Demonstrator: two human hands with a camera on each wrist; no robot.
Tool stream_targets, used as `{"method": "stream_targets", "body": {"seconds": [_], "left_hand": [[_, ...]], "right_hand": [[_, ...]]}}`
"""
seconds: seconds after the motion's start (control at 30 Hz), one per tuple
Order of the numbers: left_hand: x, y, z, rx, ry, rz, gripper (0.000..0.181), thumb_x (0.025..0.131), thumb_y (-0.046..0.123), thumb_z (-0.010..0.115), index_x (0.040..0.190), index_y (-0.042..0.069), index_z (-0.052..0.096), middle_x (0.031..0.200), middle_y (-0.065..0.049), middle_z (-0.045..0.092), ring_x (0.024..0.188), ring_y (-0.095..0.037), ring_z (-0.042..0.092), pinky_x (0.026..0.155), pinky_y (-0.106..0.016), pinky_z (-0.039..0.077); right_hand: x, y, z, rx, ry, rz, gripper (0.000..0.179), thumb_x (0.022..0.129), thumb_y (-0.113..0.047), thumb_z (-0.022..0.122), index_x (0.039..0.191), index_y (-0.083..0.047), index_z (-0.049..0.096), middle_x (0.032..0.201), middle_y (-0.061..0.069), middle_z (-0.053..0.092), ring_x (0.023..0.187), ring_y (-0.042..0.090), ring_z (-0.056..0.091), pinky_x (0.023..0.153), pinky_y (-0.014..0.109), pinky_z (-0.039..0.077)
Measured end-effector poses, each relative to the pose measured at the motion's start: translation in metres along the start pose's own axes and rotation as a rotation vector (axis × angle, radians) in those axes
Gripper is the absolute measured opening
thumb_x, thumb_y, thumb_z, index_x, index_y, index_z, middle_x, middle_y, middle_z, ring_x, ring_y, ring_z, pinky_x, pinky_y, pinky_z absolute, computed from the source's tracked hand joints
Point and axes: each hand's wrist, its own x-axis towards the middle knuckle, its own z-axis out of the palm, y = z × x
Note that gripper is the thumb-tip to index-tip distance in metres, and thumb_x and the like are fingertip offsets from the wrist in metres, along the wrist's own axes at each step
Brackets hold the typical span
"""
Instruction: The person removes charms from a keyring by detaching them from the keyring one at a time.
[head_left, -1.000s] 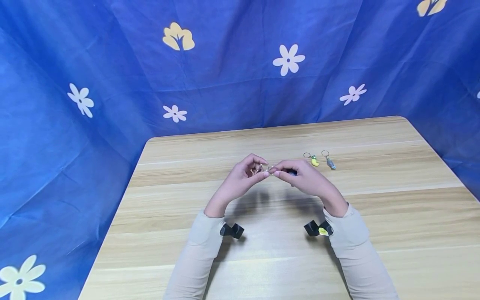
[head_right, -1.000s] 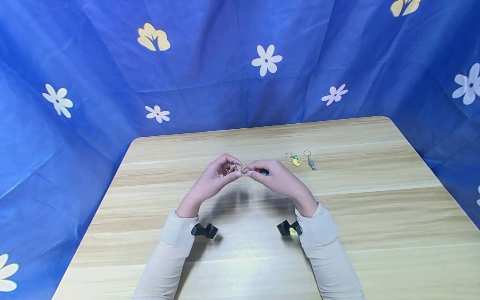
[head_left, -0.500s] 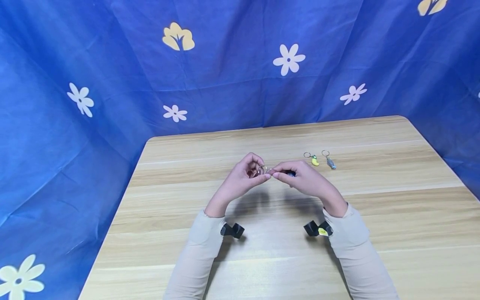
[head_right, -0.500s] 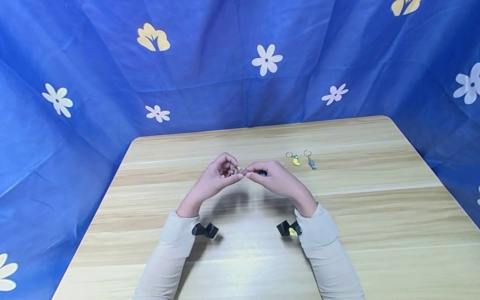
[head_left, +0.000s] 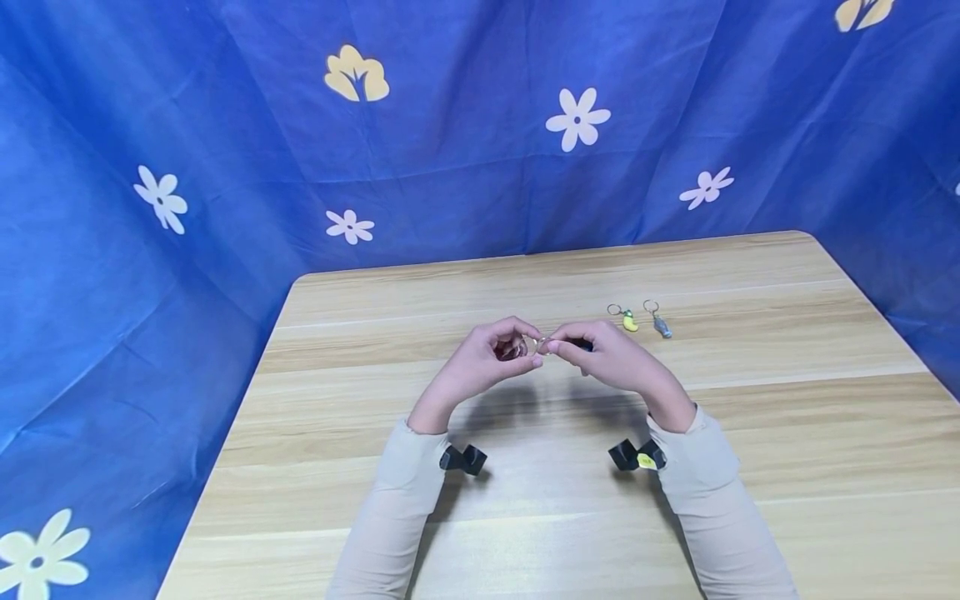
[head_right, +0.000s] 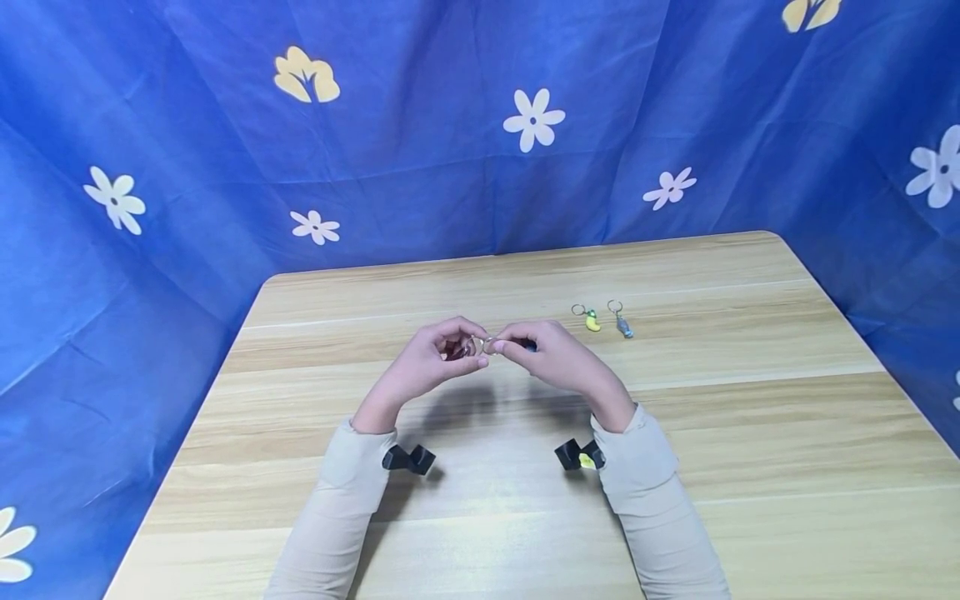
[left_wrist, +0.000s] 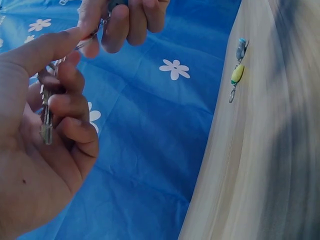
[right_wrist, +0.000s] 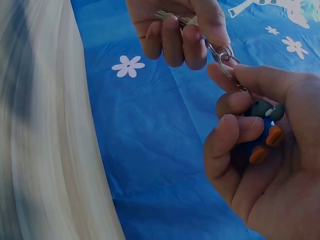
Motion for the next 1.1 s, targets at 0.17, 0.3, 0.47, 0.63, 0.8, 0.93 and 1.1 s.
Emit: {"method": "stream_targets", "body": {"seconds": [0.17,0.3,0.47,0.63,0.8,0.93,1.1], "left_hand": [[-0.0011,0.0008,-0.0013,0.018,-0.026,0.006,0.027,0.086,0.009,0.071,0.113,0.011,0.067,0.077,0.0,0.057,0.065,-0.012,0.044,0.059,-0.02,0.035],[-0.0018,0.0012,-0.0011,0.037,-0.022,0.021,0.029,0.086,0.008,0.07,0.114,0.012,0.067,0.078,0.0,0.057,0.065,-0.012,0.044,0.059,-0.02,0.036],[-0.0029,0.0002,-0.0006,0.056,-0.018,0.066,0.026,0.087,0.009,0.069,0.113,0.011,0.067,0.074,0.0,0.056,0.063,-0.012,0.045,0.058,-0.02,0.036],[-0.0029,-0.0028,0.0003,0.059,-0.022,0.118,0.024,0.088,0.01,0.069,0.111,0.009,0.068,0.068,0.0,0.055,0.059,-0.02,0.044,0.056,-0.02,0.035],[-0.0033,-0.0035,0.0001,0.047,-0.005,0.144,0.02,0.088,0.009,0.068,0.108,0.007,0.069,0.066,0.001,0.055,0.057,-0.021,0.043,0.054,-0.019,0.034],[-0.0038,-0.0027,0.0002,0.044,0.014,0.13,0.018,0.087,0.009,0.068,0.105,0.006,0.07,0.066,0.002,0.055,0.057,-0.012,0.042,0.054,-0.019,0.034],[-0.004,-0.0011,0.0,0.036,0.033,0.094,0.017,0.087,0.01,0.068,0.103,0.004,0.069,0.068,0.002,0.056,0.058,-0.008,0.042,0.055,-0.019,0.034]], "right_hand": [[-0.0005,0.0002,-0.0024,0.007,0.009,0.039,0.022,0.099,-0.021,0.053,0.101,-0.008,0.071,0.067,0.0,0.048,0.054,0.012,0.046,0.053,0.026,0.043],[-0.0008,0.001,-0.0029,0.028,0.008,0.039,0.02,0.1,-0.019,0.053,0.1,-0.009,0.07,0.067,0.001,0.049,0.054,0.012,0.046,0.052,0.025,0.042],[-0.0021,-0.0003,-0.0037,0.055,-0.01,0.005,0.019,0.099,-0.016,0.052,0.098,-0.007,0.069,0.072,0.002,0.053,0.055,0.012,0.048,0.051,0.025,0.042],[-0.0037,-0.0017,-0.0053,0.096,-0.023,-0.014,0.021,0.099,-0.012,0.05,0.099,-0.004,0.069,0.077,0.004,0.058,0.056,0.012,0.05,0.052,0.025,0.044],[-0.0039,0.0001,-0.005,0.121,-0.04,-0.033,0.021,0.099,-0.012,0.05,0.101,-0.003,0.069,0.075,0.005,0.055,0.057,0.012,0.05,0.055,0.027,0.046],[-0.004,-0.0002,-0.0038,0.116,-0.044,-0.049,0.019,0.098,-0.012,0.052,0.099,-0.006,0.07,0.074,0.004,0.055,0.057,0.012,0.05,0.053,0.026,0.044],[-0.0047,-0.0032,-0.0037,0.094,-0.036,-0.065,0.018,0.098,-0.012,0.053,0.098,-0.009,0.071,0.075,0.001,0.058,0.056,0.011,0.049,0.052,0.024,0.043]]}}
